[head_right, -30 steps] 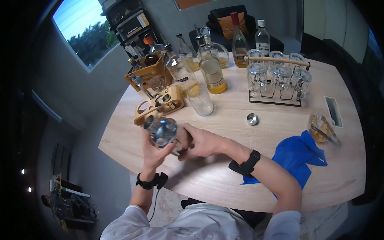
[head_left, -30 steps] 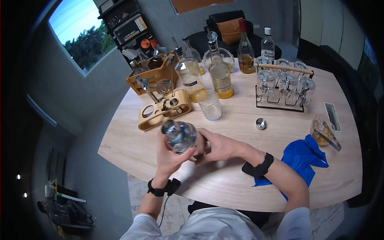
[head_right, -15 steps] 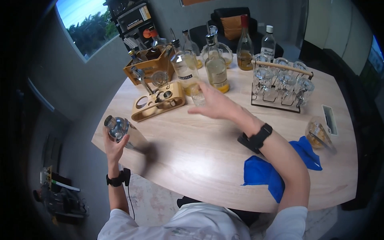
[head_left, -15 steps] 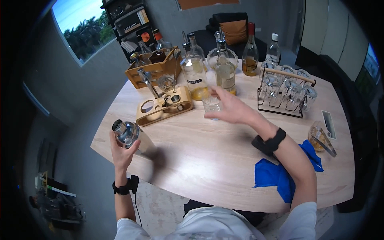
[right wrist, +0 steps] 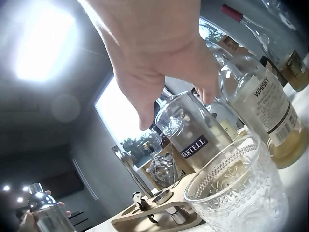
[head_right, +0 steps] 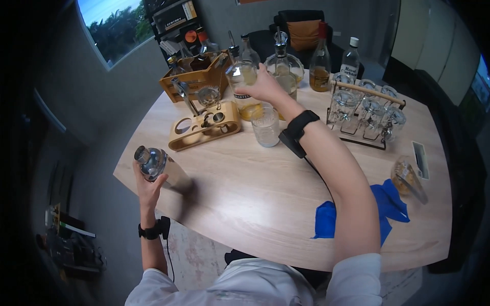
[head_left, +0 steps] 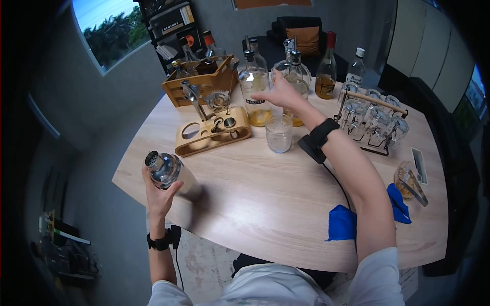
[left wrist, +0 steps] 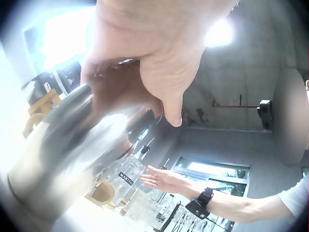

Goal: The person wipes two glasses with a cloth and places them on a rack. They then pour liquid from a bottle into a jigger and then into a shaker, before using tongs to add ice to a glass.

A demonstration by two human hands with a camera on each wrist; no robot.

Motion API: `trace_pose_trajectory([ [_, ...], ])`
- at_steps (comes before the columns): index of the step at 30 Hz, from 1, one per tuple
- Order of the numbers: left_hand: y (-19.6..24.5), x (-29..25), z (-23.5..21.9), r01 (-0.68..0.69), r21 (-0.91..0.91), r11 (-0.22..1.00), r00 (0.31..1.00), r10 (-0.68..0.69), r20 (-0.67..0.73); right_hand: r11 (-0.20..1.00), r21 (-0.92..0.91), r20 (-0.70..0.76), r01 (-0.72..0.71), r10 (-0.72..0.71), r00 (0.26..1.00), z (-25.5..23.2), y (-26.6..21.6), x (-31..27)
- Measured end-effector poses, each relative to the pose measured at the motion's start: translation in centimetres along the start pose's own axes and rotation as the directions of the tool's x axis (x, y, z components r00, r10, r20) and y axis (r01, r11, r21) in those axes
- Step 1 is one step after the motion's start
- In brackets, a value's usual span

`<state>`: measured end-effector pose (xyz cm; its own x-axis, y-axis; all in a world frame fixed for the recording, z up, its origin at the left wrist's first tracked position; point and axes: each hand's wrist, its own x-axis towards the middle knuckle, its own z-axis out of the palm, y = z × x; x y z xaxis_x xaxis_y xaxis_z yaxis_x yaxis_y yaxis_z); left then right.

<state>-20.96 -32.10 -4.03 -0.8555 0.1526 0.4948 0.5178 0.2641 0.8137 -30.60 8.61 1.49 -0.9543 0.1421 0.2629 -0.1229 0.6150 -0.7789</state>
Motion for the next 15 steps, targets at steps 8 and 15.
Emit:
trace_pose_trajectory([
  [8, -1.5, -1.2, -1.1, 0.051, -0.047, 0.998, 0.998, -0.050, 0.027, 0.997, 0.046, -0.064, 0.059, -0.056, 0.996, 2.2, 2.2, 2.1],
  [15, 1.5, -5.2, 1.5, -0.463, 0.320, 0.826, 0.712, 0.562, -0.422, 0.999, -0.028, -0.005, -0.027, 0.026, 1.000, 1.0, 1.4, 1.2],
])
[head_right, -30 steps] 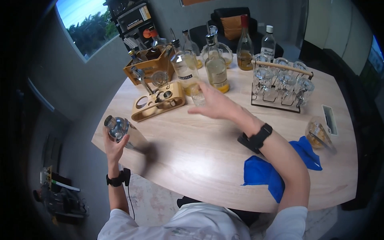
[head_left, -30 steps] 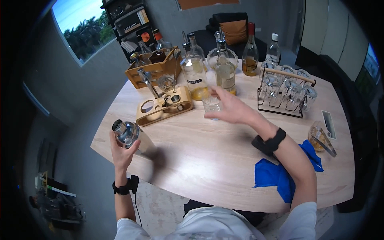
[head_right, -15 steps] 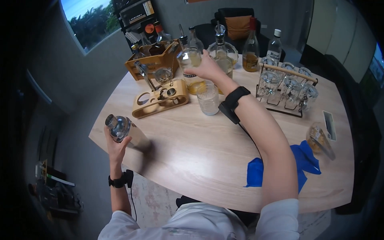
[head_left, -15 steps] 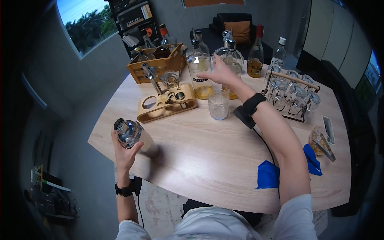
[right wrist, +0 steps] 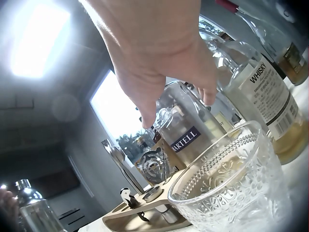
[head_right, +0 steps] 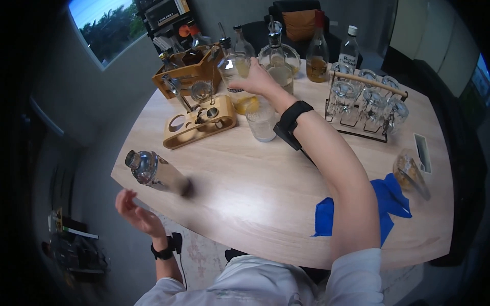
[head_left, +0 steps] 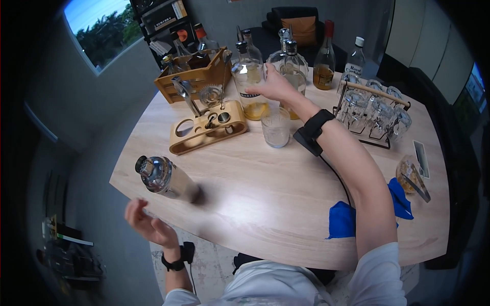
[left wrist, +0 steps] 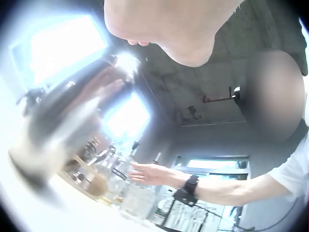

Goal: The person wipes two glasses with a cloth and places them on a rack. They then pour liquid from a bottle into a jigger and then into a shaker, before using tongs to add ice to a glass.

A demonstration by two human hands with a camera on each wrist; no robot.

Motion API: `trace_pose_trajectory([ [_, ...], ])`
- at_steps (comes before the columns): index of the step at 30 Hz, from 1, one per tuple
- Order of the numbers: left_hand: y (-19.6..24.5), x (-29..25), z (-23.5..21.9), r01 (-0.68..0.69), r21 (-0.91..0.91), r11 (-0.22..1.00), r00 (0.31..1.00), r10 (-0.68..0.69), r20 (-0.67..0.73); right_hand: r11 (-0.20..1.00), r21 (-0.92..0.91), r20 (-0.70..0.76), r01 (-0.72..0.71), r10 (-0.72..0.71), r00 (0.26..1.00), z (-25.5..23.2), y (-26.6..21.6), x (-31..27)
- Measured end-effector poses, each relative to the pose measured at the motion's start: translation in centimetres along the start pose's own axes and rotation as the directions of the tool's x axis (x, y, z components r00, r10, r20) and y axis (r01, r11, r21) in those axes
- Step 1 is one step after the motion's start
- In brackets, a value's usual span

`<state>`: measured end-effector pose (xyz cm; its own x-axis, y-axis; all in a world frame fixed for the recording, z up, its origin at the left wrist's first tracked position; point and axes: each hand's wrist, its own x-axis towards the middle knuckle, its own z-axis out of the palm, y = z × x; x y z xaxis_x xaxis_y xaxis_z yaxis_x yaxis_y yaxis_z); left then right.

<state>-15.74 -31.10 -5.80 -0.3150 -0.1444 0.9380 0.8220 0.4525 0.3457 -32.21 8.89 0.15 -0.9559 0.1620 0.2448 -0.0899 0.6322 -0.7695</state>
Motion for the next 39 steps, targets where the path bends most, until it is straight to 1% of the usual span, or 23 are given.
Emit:
trace_pose_trajectory([
  [1, 1.0, -0.5, 0.9, 0.001, 0.002, 1.000, 1.000, -0.001, 0.003, 1.000, -0.005, 0.000, 0.005, -0.005, 1.000, 0.1, 0.1, 0.1],
  [3, 2.9, -1.3, 3.4, 0.128, -0.315, 0.941, 0.972, -0.056, 0.228, 1.000, -0.007, 0.004, 0.011, -0.011, 1.000, 0.4, 0.3, 0.4],
  [5, 4.0, -1.3, 5.9, 0.239, -0.239, 0.941, 0.876, -0.103, 0.471, 1.000, -0.018, -0.021, 0.017, -0.018, 1.000, 0.6, 0.5, 0.8],
  [7, 5.5, 0.1, 10.1, 0.278, -0.110, 0.954, 0.825, -0.179, 0.535, 1.000, -0.003, -0.009, 0.009, -0.009, 1.000, 0.5, 0.5, 0.8],
  [9, 4.4, 1.1, 13.7, 0.313, 0.022, 0.950, 0.756, -0.263, 0.600, 1.000, 0.014, 0.005, 0.002, -0.002, 1.000, 0.4, 0.4, 0.9],
  [11, 2.6, 1.6, 16.9, 0.433, 0.191, 0.881, 0.645, -0.451, 0.617, 1.000, 0.024, -0.015, 0.002, -0.001, 1.000, 0.5, 0.5, 1.1],
  [12, 1.7, 1.5, 18.4, 0.431, 0.193, 0.881, 0.646, -0.451, 0.615, 1.000, 0.026, -0.014, 0.005, -0.004, 1.000, 0.5, 0.6, 1.2],
  [14, 0.0, 1.1, 21.0, 0.347, 0.352, 0.869, 0.625, -0.494, 0.605, 0.999, 0.044, -0.008, 0.011, -0.011, 1.000, 0.3, 0.7, 1.3],
  [15, -0.8, 1.0, 21.9, 0.347, 0.354, 0.869, 0.625, -0.495, 0.603, 0.999, 0.046, -0.007, 0.013, -0.012, 1.000, 0.3, 0.8, 1.4],
  [17, -2.2, 0.9, 23.3, 0.267, 0.472, 0.840, 0.623, -0.525, 0.580, 0.999, 0.013, -0.008, 0.034, -0.034, 0.999, 0.4, 0.9, 1.6],
  [18, -2.8, 0.8, 23.9, 0.263, 0.474, 0.840, 0.623, -0.523, 0.582, 0.999, 0.017, -0.010, 0.034, -0.034, 0.999, 0.4, 1.1, 1.7],
  [20, -4.0, 0.5, 24.5, 0.191, 0.574, 0.797, 0.622, -0.550, 0.557, 0.997, 0.052, -0.026, 0.064, -0.063, 0.998, 0.7, 1.6, 2.0],
  [24, -6.9, -1.4, 25.4, 0.184, 0.630, 0.755, 0.598, -0.594, 0.537, 0.999, 0.033, -0.045, 0.039, -0.037, 0.998, 1.1, 1.9, 2.4],
  [26, -6.9, -1.8, 25.7, 0.192, 0.632, 0.751, 0.645, -0.582, 0.495, 0.997, 0.081, 0.038, -0.004, 0.001, 0.999, 1.0, 1.7, 2.4],
  [27, -6.9, -1.9, 25.9, 0.189, 0.632, 0.752, 0.645, -0.580, 0.497, 0.997, 0.083, 0.036, -0.004, 0.001, 0.999, 1.3, 1.7, 2.7],
  [29, -6.8, -2.1, 26.1, 0.311, 0.571, 0.760, 0.664, -0.603, 0.441, 0.993, 0.106, -0.029, 0.056, -0.053, 0.998, 2.4, 2.3, 3.5],
  [30, -6.8, -2.1, 26.2, 0.311, 0.570, 0.760, 0.664, -0.604, 0.442, 0.993, 0.105, -0.029, 0.055, -0.052, 0.998, 2.8, 2.7, 3.9],
  [32, -6.9, -2.1, 26.1, 0.313, 0.529, 0.789, 0.701, -0.568, 0.432, 0.993, 0.106, -0.053, 0.048, -0.043, 0.998, 2.8, 2.5, 3.8],
  [33, -6.9, -2.0, 26.1, 0.313, 0.527, 0.790, 0.701, -0.566, 0.433, 0.993, 0.105, -0.055, 0.047, -0.042, 0.998, 2.6, 2.4, 3.8],
  [35, -6.8, -1.7, 26.0, 0.201, 0.505, 0.839, 0.786, -0.446, 0.428, 0.991, 0.132, -0.039, 0.026, -0.021, 0.999, 2.5, 2.2, 3.6],
  [36, -6.8, -1.7, 26.0, 0.203, 0.504, 0.840, 0.785, -0.447, 0.428, 0.991, 0.130, -0.039, 0.026, -0.021, 0.999, 2.4, 2.1, 3.5],
  [38, -6.3, -1.4, 25.9, 0.106, 0.523, 0.846, 0.831, -0.364, 0.421, 0.989, 0.146, -0.050, 0.030, -0.023, 0.999, 2.5, 2.2, 3.5],
  [39, -6.0, -1.3, 25.8, 0.109, 0.523, 0.845, 0.831, -0.367, 0.419, 0.989, 0.142, -0.048, 0.030, -0.023, 0.999, 2.6, 2.2, 3.5],
])
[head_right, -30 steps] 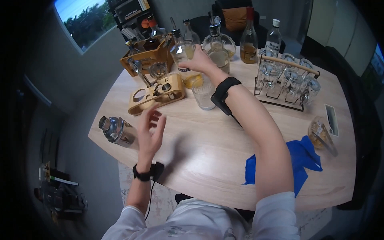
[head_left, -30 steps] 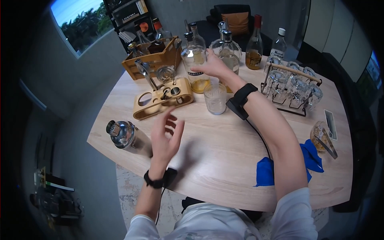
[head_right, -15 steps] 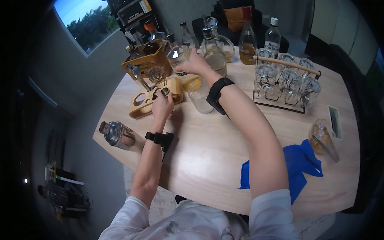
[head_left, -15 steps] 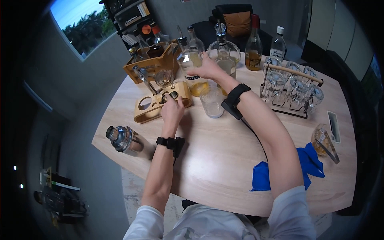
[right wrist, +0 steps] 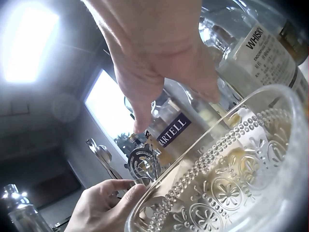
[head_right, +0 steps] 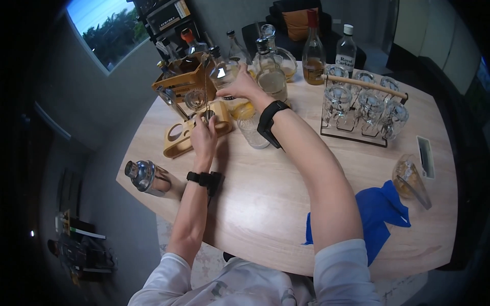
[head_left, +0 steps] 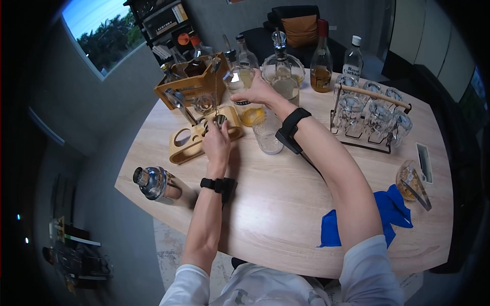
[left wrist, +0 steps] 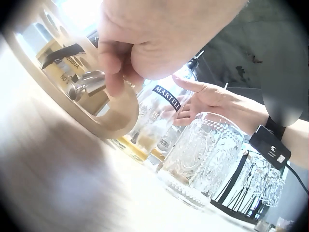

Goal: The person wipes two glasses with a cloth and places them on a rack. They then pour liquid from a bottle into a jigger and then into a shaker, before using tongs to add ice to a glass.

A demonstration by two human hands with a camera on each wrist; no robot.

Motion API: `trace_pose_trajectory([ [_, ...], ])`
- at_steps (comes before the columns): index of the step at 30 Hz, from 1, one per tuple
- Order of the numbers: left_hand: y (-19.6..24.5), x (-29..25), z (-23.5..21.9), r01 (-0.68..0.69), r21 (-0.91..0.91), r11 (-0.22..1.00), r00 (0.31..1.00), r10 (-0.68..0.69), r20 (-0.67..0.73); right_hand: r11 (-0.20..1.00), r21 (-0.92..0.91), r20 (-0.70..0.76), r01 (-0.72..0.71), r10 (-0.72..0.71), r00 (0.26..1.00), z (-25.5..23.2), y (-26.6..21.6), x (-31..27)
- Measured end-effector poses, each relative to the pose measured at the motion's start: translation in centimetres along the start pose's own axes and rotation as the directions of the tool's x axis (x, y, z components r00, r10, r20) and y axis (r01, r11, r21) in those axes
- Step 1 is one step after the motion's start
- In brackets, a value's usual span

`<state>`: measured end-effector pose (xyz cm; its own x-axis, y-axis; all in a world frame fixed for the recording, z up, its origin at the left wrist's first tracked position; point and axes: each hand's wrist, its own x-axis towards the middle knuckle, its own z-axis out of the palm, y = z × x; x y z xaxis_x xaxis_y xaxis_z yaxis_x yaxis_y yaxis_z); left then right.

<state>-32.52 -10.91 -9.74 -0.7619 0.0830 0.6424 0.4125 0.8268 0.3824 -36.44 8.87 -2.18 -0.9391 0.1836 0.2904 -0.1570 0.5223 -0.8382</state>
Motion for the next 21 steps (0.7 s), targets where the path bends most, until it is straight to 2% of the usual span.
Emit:
trace_pose_trajectory([
  [3, 1.7, 0.0, -2.0, -0.037, 0.023, 0.999, 0.998, 0.038, -0.047, 1.000, 0.003, -0.008, -0.004, 0.004, 1.000, 0.2, 0.2, 0.3],
  [5, 2.7, 0.2, -3.5, -0.043, -0.141, 0.989, 0.986, 0.019, -0.167, 0.997, 0.077, -0.024, 0.024, -0.022, 0.999, 0.3, 0.3, 0.2],
  [6, 3.1, 0.4, -4.1, -0.040, -0.143, 0.989, 0.986, 0.016, -0.168, 0.997, 0.074, -0.021, 0.024, -0.023, 1.000, 0.2, 0.4, 0.2],
  [8, 3.7, 1.1, -5.4, -0.024, -0.345, 0.938, 0.969, -0.062, -0.237, 0.995, 0.095, -0.019, -0.002, 0.004, 1.000, 0.3, 0.2, 0.0],
  [9, 3.9, 1.3, -6.0, -0.006, -0.482, 0.876, 0.968, -0.116, -0.223, 0.996, 0.094, -0.012, 0.002, -0.001, 1.000, 0.3, 0.0, -0.1],
  [10, 3.8, 1.6, -6.2, -0.003, -0.480, 0.877, 0.966, -0.121, -0.228, 0.991, 0.130, -0.017, 0.003, -0.001, 1.000, 0.3, 0.1, -0.1],
  [12, 3.6, 2.2, -6.4, -0.104, -0.596, 0.796, 0.960, -0.076, -0.269, 0.986, 0.165, -0.022, 0.010, -0.006, 1.000, 0.5, 0.1, 0.1],
  [14, 4.5, 2.3, -7.5, -0.128, -0.611, 0.781, 0.961, -0.055, -0.272, 0.999, 0.050, -0.088, 0.000, 0.004, 0.996, 0.9, 0.1, 0.3],
  [16, 5.0, 2.5, -8.1, 0.133, -0.885, 0.446, 0.980, -0.193, 0.050, 0.999, 0.042, -0.105, 0.029, -0.024, 0.994, 1.0, -0.3, 0.3],
  [17, 4.7, 2.7, -7.6, 0.091, -0.928, 0.361, 0.991, -0.122, 0.050, 0.998, 0.037, -0.124, 0.049, -0.044, 0.991, 1.1, -0.7, 0.2],
  [18, 4.6, 2.5, -7.6, 0.091, -0.928, 0.361, 0.991, -0.128, 0.047, 0.998, 0.035, -0.119, 0.051, -0.047, 0.992, 1.0, -1.0, 0.2],
  [21, 5.5, 1.9, -8.1, 0.170, -0.951, 0.258, 0.984, 0.009, 0.179, 0.984, -0.063, -0.190, 0.165, -0.174, 0.966, 0.6, -2.7, 0.0],
])
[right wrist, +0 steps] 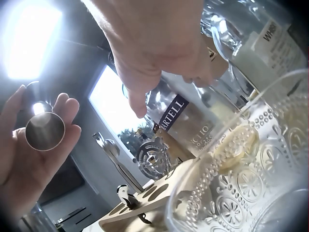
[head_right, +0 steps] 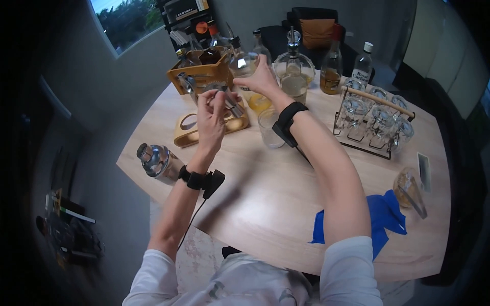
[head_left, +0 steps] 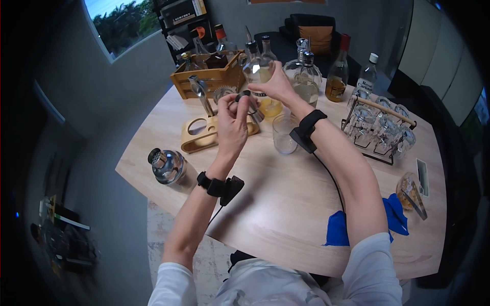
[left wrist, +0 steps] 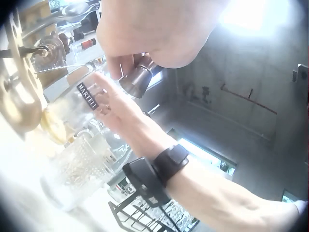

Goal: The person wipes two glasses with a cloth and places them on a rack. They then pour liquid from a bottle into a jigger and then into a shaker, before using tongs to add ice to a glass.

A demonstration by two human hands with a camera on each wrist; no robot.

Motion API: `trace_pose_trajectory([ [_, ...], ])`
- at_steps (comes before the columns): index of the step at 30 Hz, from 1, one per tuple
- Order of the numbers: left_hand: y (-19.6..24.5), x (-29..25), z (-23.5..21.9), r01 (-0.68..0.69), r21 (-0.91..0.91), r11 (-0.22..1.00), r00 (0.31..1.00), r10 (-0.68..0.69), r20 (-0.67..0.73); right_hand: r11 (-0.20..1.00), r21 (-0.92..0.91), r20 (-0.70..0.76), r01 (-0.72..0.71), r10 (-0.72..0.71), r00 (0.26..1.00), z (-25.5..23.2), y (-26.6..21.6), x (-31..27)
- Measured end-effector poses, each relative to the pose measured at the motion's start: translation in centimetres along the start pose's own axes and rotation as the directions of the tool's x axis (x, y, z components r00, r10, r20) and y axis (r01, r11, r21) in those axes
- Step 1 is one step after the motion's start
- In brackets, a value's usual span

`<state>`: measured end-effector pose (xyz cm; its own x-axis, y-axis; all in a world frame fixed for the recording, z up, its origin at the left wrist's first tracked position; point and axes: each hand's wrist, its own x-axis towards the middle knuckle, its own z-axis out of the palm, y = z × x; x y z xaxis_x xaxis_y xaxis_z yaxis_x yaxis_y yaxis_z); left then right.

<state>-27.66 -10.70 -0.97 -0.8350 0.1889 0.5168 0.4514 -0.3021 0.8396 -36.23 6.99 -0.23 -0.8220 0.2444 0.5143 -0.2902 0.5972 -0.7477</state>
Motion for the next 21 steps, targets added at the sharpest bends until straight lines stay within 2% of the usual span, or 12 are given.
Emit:
trace_pose_trajectory([
  [3, 0.2, -0.4, 0.2, 0.070, -0.095, 0.993, 0.995, -0.063, 0.076, 0.995, -0.054, -0.027, 0.083, -0.085, 0.996, -1.1, -2.1, 0.2],
  [5, 1.0, -1.2, 0.0, 0.081, -0.106, 0.991, 0.995, -0.075, 0.061, 0.994, -0.065, -0.005, 0.084, -0.084, 0.996, -2.2, -3.7, 0.1],
  [7, 1.8, -2.3, -0.4, 0.253, -0.085, 0.964, 0.967, -0.250, 0.052, 0.985, -0.015, -0.071, 0.173, -0.174, 0.982, -2.8, -4.6, -0.2],
  [9, 1.7, -3.8, -0.6, 0.278, -0.042, 0.960, 0.961, -0.278, 0.014, 0.975, -0.052, -0.113, 0.217, -0.222, 0.969, -3.2, -5.1, -0.2],
  [11, 1.9, -5.4, -1.4, 0.466, -0.085, 0.881, 0.884, -0.461, 0.076, 0.949, -0.025, -0.116, 0.313, -0.314, 0.942, -5.0, -7.3, -0.7],
  [12, 2.0, -6.3, -1.9, 0.467, -0.092, 0.879, 0.884, -0.462, 0.073, 0.935, 0.001, -0.123, 0.355, -0.352, 0.928, -5.9, -8.4, -1.3],
  [15, 2.1, -8.8, -3.5, 0.669, -0.135, 0.731, 0.743, -0.660, 0.111, 0.949, 0.013, -0.093, 0.315, -0.313, 0.945, -9.3, -11.5, -3.5],
  [16, 3.1, -9.6, -3.5, 0.669, -0.127, 0.732, 0.743, -0.659, 0.116, 0.949, 0.008, -0.081, 0.316, -0.315, 0.946, -10.6, -11.9, -4.2],
  [17, 3.6, -10.5, -3.7, 0.670, -0.142, 0.729, 0.743, -0.660, 0.114, 0.942, 0.093, -0.053, 0.323, -0.320, 0.946, -11.9, -12.2, -5.0],
  [18, 3.8, -11.3, -3.9, 0.619, -0.072, 0.782, 0.783, -0.608, 0.132, 0.929, 0.177, -0.025, 0.325, -0.326, 0.945, -13.2, -12.6, -6.0],
  [19, 4.1, -11.9, -4.2, 0.558, -0.004, 0.830, 0.820, -0.551, 0.153, 0.929, 0.172, -0.009, 0.327, -0.331, 0.944, -14.5, -13.4, -7.2],
  [21, 4.9, -12.9, -4.8, 0.555, -0.011, 0.832, 0.818, -0.544, 0.187, 0.935, 0.211, 0.097, 0.286, -0.311, 0.945, -16.6, -14.9, -10.1],
])
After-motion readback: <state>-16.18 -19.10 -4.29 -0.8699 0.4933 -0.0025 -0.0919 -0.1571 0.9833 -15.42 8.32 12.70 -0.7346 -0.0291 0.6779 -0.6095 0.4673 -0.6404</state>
